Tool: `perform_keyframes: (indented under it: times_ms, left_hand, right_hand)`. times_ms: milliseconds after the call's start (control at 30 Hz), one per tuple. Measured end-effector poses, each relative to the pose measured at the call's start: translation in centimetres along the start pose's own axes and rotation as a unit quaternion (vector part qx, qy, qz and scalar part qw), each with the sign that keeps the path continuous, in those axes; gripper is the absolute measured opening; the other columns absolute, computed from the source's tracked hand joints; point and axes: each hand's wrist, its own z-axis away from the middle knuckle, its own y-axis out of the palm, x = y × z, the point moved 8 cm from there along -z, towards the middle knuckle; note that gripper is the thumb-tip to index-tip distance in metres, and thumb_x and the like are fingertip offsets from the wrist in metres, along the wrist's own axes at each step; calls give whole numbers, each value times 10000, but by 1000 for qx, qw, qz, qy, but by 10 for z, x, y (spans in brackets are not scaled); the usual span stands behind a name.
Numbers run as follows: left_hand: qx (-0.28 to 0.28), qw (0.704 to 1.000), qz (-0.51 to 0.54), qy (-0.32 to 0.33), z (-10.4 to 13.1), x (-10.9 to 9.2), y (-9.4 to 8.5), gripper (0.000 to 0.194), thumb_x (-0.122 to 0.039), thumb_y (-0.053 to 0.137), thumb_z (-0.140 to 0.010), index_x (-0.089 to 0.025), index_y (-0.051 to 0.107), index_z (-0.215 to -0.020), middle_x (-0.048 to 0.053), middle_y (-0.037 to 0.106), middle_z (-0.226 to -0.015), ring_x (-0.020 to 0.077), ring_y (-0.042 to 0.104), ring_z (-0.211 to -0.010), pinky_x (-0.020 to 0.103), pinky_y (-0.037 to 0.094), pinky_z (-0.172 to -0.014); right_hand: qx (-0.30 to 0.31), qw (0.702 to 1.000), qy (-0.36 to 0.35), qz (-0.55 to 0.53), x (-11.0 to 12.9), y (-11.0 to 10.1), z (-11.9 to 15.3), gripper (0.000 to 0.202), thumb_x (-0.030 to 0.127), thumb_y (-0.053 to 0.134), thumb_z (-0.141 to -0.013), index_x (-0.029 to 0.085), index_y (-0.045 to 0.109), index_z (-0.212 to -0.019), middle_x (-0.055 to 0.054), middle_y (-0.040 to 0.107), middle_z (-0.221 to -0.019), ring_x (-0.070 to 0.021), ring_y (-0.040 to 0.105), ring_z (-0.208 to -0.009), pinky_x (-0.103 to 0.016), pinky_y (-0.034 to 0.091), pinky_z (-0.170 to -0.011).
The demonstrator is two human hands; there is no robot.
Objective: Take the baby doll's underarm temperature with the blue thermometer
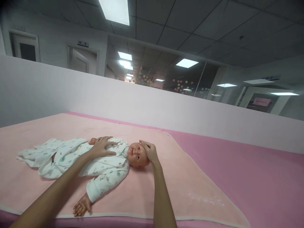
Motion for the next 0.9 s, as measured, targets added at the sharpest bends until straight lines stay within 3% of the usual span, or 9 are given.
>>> perform_keyframes:
  times_ms: [100, 300, 533, 733, 900]
  left_hand:
    - [-1, 1000, -3, 0, 0, 0, 0, 569, -697, 553, -586, -401, 594, -1071, 10, 420, -1308, 299, 356, -1181, 453, 217, -991]
    - [0, 1000, 1, -3, 1, 0, -1, 565, -694, 553, -591, -399, 596, -1071, 5, 417, -1309, 300, 355, -1178, 449, 217, -994]
    - [1, 1000, -3, 0, 0, 0, -1, 547, -686, 550, -602, -400, 599, -1065, 2, 415, -1313, 302, 354, -1182, 453, 213, -995]
    - [5, 1000, 11, -6, 1, -1, -2, 534, -680, 552, -605, -396, 603, -1055, 5, 415, -1310, 293, 350, -1187, 454, 205, -1003]
    - [24, 999, 37, -13, 3, -2, -4, 429, -661, 569, -603, -358, 663, -891, -19, 402, -1321, 292, 319, -1216, 461, 179, -1025]
  right_hand:
    - [-6, 1000, -1, -5, -1, -1, 0, 362, 441, 605, -692, 186, 681, -937, -70, 632, -1081, -230, 554, -1055, -385, 406, -948]
    - [6, 1000, -2, 11, 1, 1, 2, 353, 486, 562, -711, 175, 709, -793, -70, 681, -954, -236, 590, -986, -378, 429, -911]
    - [-24, 999, -27, 36, 5, 1, 1, 419, 465, 571, -716, 210, 637, -1041, -51, 573, -1180, -221, 484, -1144, -383, 341, -1010]
    - [6, 1000, -12, 25, 0, 3, 1, 337, 452, 529, -742, 176, 699, -836, -75, 664, -1002, -228, 573, -1006, -381, 407, -939]
    - [0, 1000, -8, 22, 0, 2, 0, 310, 404, 531, -745, 197, 679, -922, -60, 635, -1075, -220, 538, -1063, -370, 389, -956]
